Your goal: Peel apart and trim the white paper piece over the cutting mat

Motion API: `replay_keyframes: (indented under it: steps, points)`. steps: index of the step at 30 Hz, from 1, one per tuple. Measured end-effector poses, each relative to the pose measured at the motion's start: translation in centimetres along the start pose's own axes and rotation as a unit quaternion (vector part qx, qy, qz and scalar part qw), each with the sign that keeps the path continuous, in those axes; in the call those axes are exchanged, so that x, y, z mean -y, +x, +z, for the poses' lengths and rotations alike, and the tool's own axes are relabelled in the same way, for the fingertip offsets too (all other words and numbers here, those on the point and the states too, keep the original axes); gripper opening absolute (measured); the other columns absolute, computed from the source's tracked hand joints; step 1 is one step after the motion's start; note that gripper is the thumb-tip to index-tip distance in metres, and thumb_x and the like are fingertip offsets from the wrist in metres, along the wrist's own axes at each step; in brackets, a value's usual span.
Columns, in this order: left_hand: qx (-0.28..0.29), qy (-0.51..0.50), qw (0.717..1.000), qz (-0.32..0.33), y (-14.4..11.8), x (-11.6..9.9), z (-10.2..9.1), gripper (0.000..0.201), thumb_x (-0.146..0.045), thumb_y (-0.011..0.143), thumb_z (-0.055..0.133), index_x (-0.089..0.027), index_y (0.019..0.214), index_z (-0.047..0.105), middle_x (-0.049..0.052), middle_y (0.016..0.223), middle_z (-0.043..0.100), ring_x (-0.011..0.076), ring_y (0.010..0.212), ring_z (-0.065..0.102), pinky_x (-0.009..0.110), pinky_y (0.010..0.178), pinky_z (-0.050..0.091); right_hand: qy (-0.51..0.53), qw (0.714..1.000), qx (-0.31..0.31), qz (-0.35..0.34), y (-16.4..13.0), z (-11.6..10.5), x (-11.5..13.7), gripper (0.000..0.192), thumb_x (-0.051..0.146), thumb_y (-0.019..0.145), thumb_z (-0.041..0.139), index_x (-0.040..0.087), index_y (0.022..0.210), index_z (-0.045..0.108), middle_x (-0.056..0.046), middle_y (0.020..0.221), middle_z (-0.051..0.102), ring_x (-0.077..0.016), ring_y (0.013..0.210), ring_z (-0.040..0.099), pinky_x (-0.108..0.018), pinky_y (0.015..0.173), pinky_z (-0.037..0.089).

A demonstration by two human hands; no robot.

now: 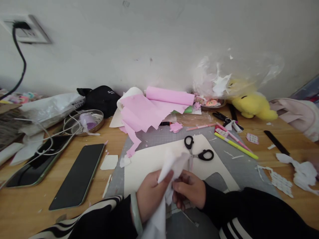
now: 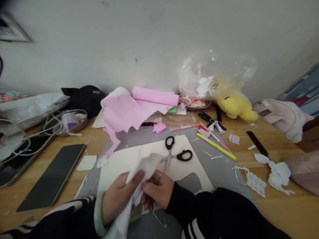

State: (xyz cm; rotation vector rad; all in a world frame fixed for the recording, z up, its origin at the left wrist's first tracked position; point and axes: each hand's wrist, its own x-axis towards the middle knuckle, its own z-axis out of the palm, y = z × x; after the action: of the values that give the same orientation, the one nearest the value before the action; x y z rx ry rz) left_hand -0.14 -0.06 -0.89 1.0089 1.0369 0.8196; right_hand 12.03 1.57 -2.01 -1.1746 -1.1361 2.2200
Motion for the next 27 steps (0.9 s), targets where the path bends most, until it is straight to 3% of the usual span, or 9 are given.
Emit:
replay_keyframes:
  steps: [2, 4, 10, 15, 20, 27]
  points:
    - [0.058, -0.019, 0.998, 0.012, -0.08, 0.04, 0.21, 0.043, -0.041, 0.079, 0.032, -0.014, 0.05, 0.05, 0.002, 0.042, 0.054, 0.0115, 0.04, 0.05, 0.022, 0.045, 0.039, 0.005, 1.0, -0.004, 0.002, 0.09, -0.12, -0.28, 0.018, 0.03, 0.056, 0.046, 0.015, 0.063, 0.038, 0.006, 0.039, 0.048, -0.0058, 0.03, 0.043, -0.016, 0.029, 0.033]
    - [0.068, -0.024, 0.997, 0.012, -0.13, 0.15, 0.42, 0.043, -0.04, 0.079, 0.032, -0.014, 0.05, 0.05, 0.002, 0.044, 0.055, 0.0124, 0.042, 0.052, 0.022, 0.046, 0.039, 0.007, 1.0, -0.01, 0.004, 0.18, -0.2, -0.58, 0.015, 0.028, 0.056, 0.043, 0.015, 0.062, 0.038, 0.005, 0.039, 0.048, -0.0058, 0.03, 0.043, -0.016, 0.029, 0.032]
    - [0.048, -0.011, 0.999, 0.002, -0.02, 0.28, 0.45, 0.043, -0.041, 0.079, 0.032, -0.013, 0.053, 0.054, 0.002, 0.04, 0.054, 0.0121, 0.04, 0.051, 0.021, 0.043, 0.038, 0.004, 1.0, -0.013, 0.006, 0.21, -0.02, -0.6, 0.013, 0.026, 0.055, 0.041, 0.016, 0.061, 0.034, 0.006, 0.038, 0.047, -0.0048, 0.029, 0.042, -0.015, 0.028, 0.031]
    - [-0.027, -0.005, 1.0, -0.015, 0.13, -0.06, 0.31, 0.046, -0.043, 0.078, 0.03, -0.012, 0.057, 0.056, 0.0, 0.031, 0.048, 0.0111, 0.031, 0.045, 0.02, 0.034, 0.032, 0.006, 1.0, 0.009, 0.002, 0.16, -0.01, -0.06, 0.026, 0.035, 0.056, 0.045, 0.016, 0.071, 0.035, 0.008, 0.038, 0.047, -0.0049, 0.027, 0.041, -0.015, 0.027, 0.032]
    - [0.038, -0.031, 0.999, 0.003, -0.01, 0.07, 0.5, 0.044, -0.039, 0.079, 0.031, -0.013, 0.051, 0.053, 0.002, 0.036, 0.052, 0.0114, 0.036, 0.049, 0.02, 0.038, 0.036, 0.013, 1.0, -0.011, 0.003, 0.11, 0.02, -0.21, 0.027, 0.034, 0.055, 0.046, 0.015, 0.071, 0.036, 0.007, 0.037, 0.047, -0.0052, 0.029, 0.042, -0.014, 0.027, 0.032]
    - [-0.003, -0.021, 1.0, -0.013, 0.03, 0.06, 0.37, 0.043, -0.037, 0.079, 0.031, -0.012, 0.054, 0.054, 0.0, 0.032, 0.048, 0.0105, 0.031, 0.046, 0.018, 0.03, 0.029, 0.002, 1.0, -0.004, 0.006, 0.01, 0.13, 0.04, 0.029, 0.037, 0.055, 0.048, 0.016, 0.072, 0.038, 0.008, 0.037, 0.046, -0.0047, 0.027, 0.041, -0.015, 0.027, 0.032]
